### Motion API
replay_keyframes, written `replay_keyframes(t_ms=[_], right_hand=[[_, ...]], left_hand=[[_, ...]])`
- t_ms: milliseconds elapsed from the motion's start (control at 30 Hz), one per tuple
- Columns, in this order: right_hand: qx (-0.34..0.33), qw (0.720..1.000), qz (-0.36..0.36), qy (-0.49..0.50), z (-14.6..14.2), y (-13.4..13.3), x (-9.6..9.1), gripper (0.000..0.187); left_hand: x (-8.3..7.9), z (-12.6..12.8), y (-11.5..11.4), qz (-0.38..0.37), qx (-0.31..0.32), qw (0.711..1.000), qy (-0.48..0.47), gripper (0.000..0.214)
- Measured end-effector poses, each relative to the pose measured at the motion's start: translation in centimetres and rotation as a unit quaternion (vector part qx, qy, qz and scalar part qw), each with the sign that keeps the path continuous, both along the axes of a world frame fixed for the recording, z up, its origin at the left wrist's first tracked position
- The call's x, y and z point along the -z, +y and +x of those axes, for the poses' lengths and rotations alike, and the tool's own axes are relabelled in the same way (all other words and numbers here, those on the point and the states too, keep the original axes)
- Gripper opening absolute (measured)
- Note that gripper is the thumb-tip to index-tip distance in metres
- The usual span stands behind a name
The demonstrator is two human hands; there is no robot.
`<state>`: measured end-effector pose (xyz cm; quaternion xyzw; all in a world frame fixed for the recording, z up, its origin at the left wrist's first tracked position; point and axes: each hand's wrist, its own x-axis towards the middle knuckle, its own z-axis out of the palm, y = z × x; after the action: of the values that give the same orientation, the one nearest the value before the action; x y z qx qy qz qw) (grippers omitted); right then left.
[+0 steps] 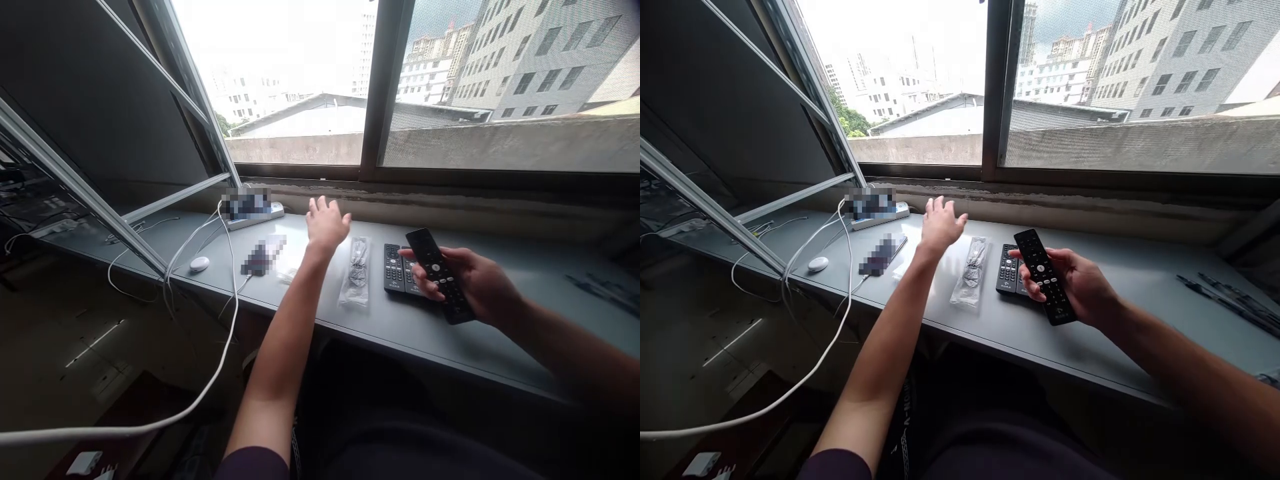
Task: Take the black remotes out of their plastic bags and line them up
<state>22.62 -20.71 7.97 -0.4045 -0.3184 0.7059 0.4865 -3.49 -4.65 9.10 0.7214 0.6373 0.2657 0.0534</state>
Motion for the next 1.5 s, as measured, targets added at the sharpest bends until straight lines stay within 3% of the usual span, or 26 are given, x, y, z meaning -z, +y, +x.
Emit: replay_keyframes(t_ms=[67, 100, 233, 300, 400, 633, 833, 967, 1100, 1233, 1367, 1500], right_hand=[[0.005, 0.999, -0.019, 0.029, -0.1, 0.3, -0.2, 0.048], [0.009, 0.999, -0.027, 0.043, -0.2, 0.5, -0.3, 0.047], [0.019, 0.997, -0.026, 0.072, -0.7, 1.2, -0.4, 0.043], [0.019, 0.997, -0.018, 0.079, -1.0, 1.3, -0.3, 0.041], [0.002, 0.995, -0.023, 0.093, -1.4, 1.4, 0.0, 0.038], [-0.005, 0.973, -0.105, 0.207, -2.1, 2.2, 0.2, 0.037], [0.009, 0.972, -0.108, 0.207, -2.8, 2.5, 0.8, 0.037], [-0.009, 0.967, -0.087, 0.239, -2.2, 1.9, 1.1, 0.042], [0.015, 0.959, -0.085, 0.271, -1.7, 1.3, 1.1, 0.046], [0.056, 0.972, -0.075, 0.215, -1.5, 1.5, 1.2, 0.039], [0.074, 0.986, -0.066, 0.136, -1.3, 1.9, 1.4, 0.032], [0.044, 0.986, -0.017, 0.162, -1.2, 1.8, 1.5, 0.033]], left_hand=[[-0.5, 2.2, 0.1, 0.009, 0.1, 0.99, -0.102, 0.057], [-0.7, 3.3, 0.2, -0.009, 0.167, 0.971, -0.17, 0.059], [-0.5, 7.5, 0.4, -0.167, 0.41, 0.821, -0.36, 0.065], [0.0, 8.9, 0.4, -0.189, 0.47, 0.763, -0.401, 0.057], [0.9, 9.5, 0.6, -0.179, 0.461, 0.734, -0.466, 0.057], [3.6, 6.6, 1.3, -0.244, 0.421, 0.752, -0.445, 0.067], [4.8, 6.2, 1.8, -0.206, 0.402, 0.761, -0.465, 0.053], [4.8, 6.4, 2.1, -0.167, 0.337, 0.789, -0.486, 0.043], [5.5, 6.3, 2.7, -0.104, 0.265, 0.83, -0.479, 0.04], [6.0, 5.9, 3.1, -0.04, 0.222, 0.869, -0.442, 0.039], [6.2, 5.3, 3.1, -0.003, 0.2, 0.913, -0.357, 0.038], [6.4, 5.0, 2.6, 0.014, 0.193, 0.951, -0.242, 0.037]])
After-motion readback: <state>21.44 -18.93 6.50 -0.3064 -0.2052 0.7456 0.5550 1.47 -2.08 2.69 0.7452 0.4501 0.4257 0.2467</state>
